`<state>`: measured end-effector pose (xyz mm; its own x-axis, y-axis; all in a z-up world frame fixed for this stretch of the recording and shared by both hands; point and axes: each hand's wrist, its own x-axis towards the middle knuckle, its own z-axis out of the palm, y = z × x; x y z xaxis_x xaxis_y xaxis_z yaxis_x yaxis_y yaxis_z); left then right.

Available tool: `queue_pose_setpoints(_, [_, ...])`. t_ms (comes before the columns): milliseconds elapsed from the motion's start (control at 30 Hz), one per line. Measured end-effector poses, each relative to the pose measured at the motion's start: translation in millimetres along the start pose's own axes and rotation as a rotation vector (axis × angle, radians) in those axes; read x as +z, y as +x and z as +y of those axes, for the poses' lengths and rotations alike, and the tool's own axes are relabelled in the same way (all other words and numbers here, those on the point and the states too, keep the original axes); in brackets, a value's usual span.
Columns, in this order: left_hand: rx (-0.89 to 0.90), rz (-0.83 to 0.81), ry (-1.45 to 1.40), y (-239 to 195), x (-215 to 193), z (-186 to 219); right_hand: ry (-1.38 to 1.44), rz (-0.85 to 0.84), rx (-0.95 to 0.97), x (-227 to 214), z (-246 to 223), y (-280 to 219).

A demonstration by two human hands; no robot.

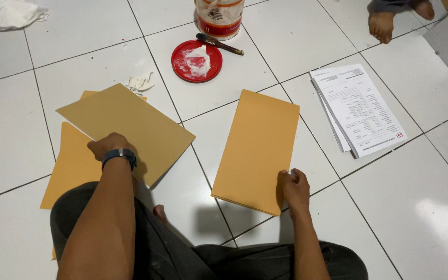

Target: The person sits on the floor and assembles documents by placing white printed sheets between yellow cover sheets. They repeatedly pick up a yellow cover, place a white sheet on it, and then place another yellow cover on top to form a packet.

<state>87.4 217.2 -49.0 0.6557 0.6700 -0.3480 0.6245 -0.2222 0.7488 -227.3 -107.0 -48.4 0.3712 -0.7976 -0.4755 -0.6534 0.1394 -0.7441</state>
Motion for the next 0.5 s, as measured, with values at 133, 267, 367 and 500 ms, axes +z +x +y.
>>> queue_pose_setpoints(133, [-0.020,0.006,0.488,-13,10,10,-0.056,-0.013,-0.021,3,2,7])
queue_pose_setpoints(267, [0.927,-0.228,0.788,-147,-14,15,-0.107,-0.023,-0.005,-8,-22,-15])
queue_pose_setpoints(367, [0.698,-1.048,0.470,-185,-4,-25,-0.086,-0.017,0.016,-10,-38,-36])
queue_pose_setpoints(500, [0.544,-1.189,0.540,-218,-24,-31,-0.002,-0.003,-0.007,-12,-30,-30])
